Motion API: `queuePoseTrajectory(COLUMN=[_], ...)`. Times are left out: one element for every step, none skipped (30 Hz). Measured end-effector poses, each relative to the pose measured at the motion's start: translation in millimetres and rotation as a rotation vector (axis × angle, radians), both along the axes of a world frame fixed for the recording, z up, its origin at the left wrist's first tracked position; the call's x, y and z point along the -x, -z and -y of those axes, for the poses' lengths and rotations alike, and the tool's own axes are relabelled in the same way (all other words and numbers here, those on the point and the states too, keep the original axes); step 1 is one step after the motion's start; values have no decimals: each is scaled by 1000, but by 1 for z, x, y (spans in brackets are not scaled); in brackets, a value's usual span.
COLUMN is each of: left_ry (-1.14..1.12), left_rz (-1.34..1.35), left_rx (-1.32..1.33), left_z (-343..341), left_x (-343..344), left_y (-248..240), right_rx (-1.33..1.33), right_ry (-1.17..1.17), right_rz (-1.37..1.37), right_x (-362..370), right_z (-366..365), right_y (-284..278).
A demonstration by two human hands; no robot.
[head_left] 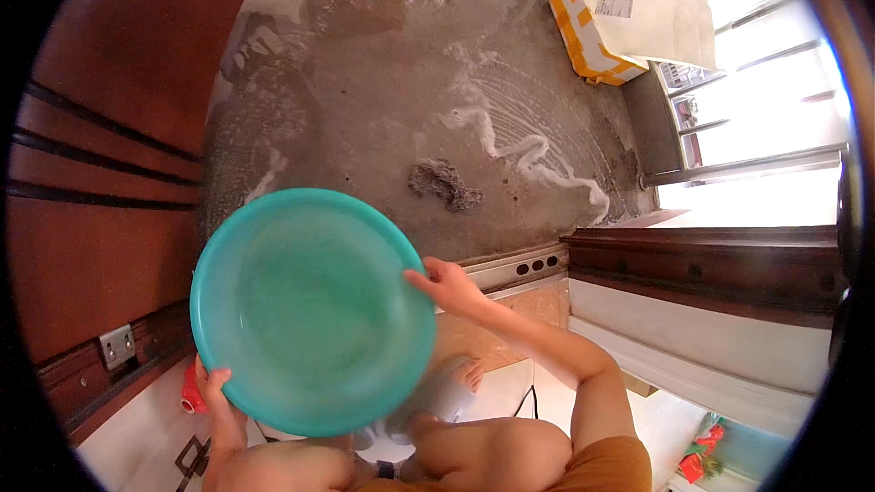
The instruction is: The person pours liquid detergent onto a concrete floor and scrubs the surface with a steel wool pad. They then pour water from a basin to rinse the area and continue scrubbing.
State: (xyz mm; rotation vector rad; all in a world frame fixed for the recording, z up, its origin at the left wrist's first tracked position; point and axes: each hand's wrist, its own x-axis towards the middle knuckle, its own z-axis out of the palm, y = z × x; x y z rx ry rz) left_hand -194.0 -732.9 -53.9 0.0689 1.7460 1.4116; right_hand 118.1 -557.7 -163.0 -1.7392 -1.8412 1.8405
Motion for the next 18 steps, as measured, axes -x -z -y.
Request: queuePoseTrajectory(left_ry=[15, 28, 42, 16, -6, -24, -11, 4, 18, 17, 17, 17, 38, 59, 70, 51, 28, 6], left_rz=[7, 13, 26, 11, 3, -5, 5, 17, 28, 24, 22, 19, 31, 42, 60, 74, 79, 84], left_rx=[4, 7, 8, 17, 22, 27, 40, 51, 61, 63, 64, 65, 55, 45, 43, 49, 60, 70], left_z=[7, 19, 27, 32, 35, 36, 36, 37, 38, 42, 46, 50, 44, 39, 38, 35, 32, 29], left_x=[3, 13, 20, 21, 21, 21, 22, 23, 24, 27, 30, 32, 32, 34, 35, 34, 31, 30], left_y=[11, 28, 43, 49, 57, 63, 68, 75, 83, 94, 107, 118, 119, 118, 120, 122, 116, 114], right_rx=[45, 89, 130, -73, -280, -486, -785, -1086, -1151, -1213, -1273, -1180, -1092, -1004, -963, -921, -876, -907], right_ry=[32, 62, 95, 34, -27, -87, -138, -194, -217, -241, -267, -249, -223, -194, -224, -252, -277, -384], right_rz=[-59, -119, -173, -104, -26, 52, 121, 193, 304, 415, 528, 499, 476, 452, 401, 352, 291, 282], right_x=[1, 5, 6, 7, 7, 5, 3, 1, -1, -2, -3, -4, -6, -9, -6, -4, -1, -1], right_z=[-4, -10, -16, -26, -40, -55, -70, -85, -97, -107, -115, -123, -131, -136, -132, -122, -112, -103], right_y=[4, 4, 5, 11, 18, 26, 37, 51, 63, 75, 89, 106, 117, 127, 133, 136, 137, 137])
